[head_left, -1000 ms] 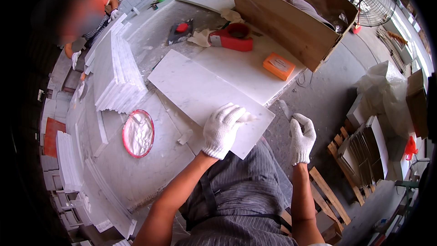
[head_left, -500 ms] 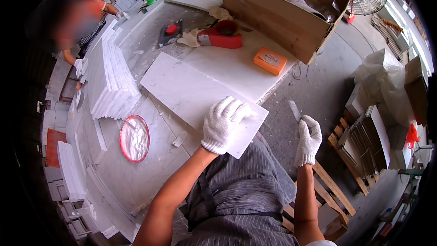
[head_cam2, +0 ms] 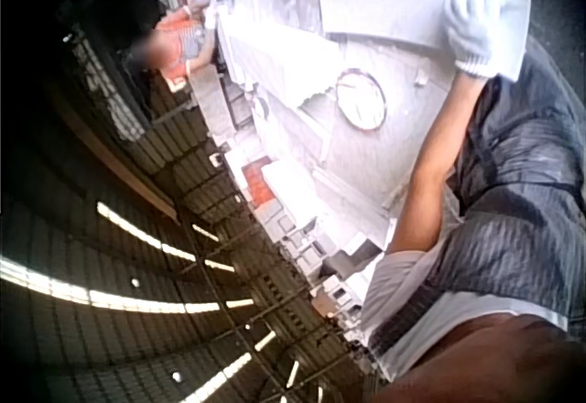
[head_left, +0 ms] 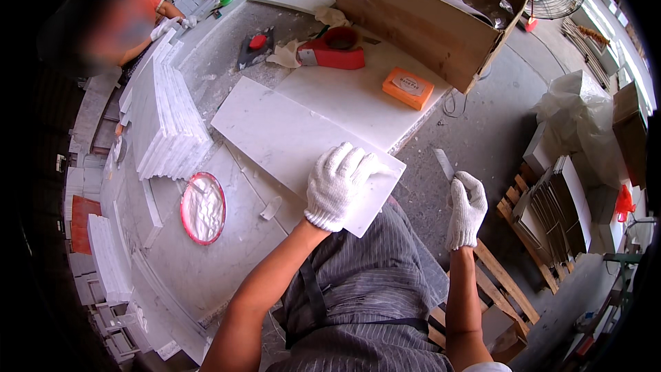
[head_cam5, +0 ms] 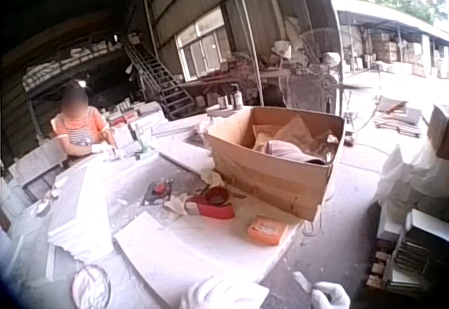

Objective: The person applies a white paste to the edges of a rectangular stone slab using a putty knife and a cloth, then wipes the surface. The person repeats this process on multiple slabs, stacking finished pieces on the table.

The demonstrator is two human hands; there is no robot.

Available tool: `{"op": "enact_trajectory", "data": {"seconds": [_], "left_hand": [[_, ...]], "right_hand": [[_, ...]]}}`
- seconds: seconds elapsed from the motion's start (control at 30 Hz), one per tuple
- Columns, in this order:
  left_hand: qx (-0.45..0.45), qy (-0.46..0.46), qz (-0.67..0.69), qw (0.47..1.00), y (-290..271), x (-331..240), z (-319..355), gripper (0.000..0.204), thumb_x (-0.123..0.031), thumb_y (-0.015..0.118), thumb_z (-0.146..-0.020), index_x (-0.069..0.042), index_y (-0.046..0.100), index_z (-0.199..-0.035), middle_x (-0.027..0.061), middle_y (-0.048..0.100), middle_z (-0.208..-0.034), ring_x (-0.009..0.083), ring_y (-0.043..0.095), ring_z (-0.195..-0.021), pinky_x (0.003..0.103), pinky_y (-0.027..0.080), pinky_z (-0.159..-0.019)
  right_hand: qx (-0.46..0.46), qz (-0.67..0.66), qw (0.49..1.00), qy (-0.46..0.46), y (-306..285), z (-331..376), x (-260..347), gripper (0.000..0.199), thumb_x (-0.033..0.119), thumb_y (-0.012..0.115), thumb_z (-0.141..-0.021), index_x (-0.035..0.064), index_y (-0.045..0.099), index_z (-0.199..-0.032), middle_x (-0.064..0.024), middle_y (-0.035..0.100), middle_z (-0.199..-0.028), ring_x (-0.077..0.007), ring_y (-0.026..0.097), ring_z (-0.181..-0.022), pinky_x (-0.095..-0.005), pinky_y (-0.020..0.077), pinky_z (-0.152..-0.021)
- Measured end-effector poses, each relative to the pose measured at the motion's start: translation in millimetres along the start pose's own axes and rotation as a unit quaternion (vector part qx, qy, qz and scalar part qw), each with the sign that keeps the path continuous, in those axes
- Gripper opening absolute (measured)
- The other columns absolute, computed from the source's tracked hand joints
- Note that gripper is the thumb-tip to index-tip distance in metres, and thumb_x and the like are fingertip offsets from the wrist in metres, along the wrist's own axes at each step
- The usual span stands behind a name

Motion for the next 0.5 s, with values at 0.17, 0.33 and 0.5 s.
{"op": "enact_trajectory", "data": {"seconds": [0.17, 0.33, 0.5], "left_hand": [[-0.006, 0.007, -0.006, 1.0, 0.7, -0.2, 1.1, 0.035, -0.015, 0.065, -0.075, -0.013, 0.069, -0.11, 0.0067, 0.063, -0.11, 0.0294, 0.057, -0.112, 0.046, 0.046, -0.096], [-0.003, 0.008, -0.002, 1.0, 0.2, -2.0, -1.0, 0.035, -0.015, 0.065, -0.075, -0.014, 0.068, -0.11, 0.0064, 0.062, -0.11, 0.0293, 0.056, -0.112, 0.047, 0.046, -0.096], [0.009, 0.016, 0.0, 1.0, -2.9, -3.2, -1.7, 0.037, -0.014, 0.066, -0.075, -0.015, 0.067, -0.111, 0.0059, 0.061, -0.113, 0.0293, 0.055, -0.114, 0.047, 0.045, -0.097]], "right_hand": [[0.004, 0.003, 1.0, 0.004, 3.1, 0.2, 5.8, 0.013, 0.009, 0.067, -0.091, 0.0023, 0.069, -0.102, -0.0012, 0.062, -0.082, -0.0068, 0.054, -0.062, -0.0226, 0.0434, -0.055], [0.007, 0.0, 1.0, 0.006, 4.3, 0.0, 3.9, 0.014, 0.009, 0.067, -0.09, 0.0021, 0.069, -0.102, -0.0017, 0.063, -0.082, -0.0069, 0.054, -0.062, -0.0226, 0.0434, -0.055], [0.006, 0.0, 1.0, 0.014, 4.9, 2.1, 2.1, 0.014, 0.009, 0.068, -0.09, 0.002, 0.069, -0.103, -0.0017, 0.063, -0.083, -0.007, 0.054, -0.062, -0.0226, 0.0439, -0.056]]}}
Point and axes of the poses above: each hand's wrist, its own z-axis away from the middle knuckle, its own y-axis out of the palm, x = y × z, the point moved 6 cm from there along -z, towards the middle knuckle
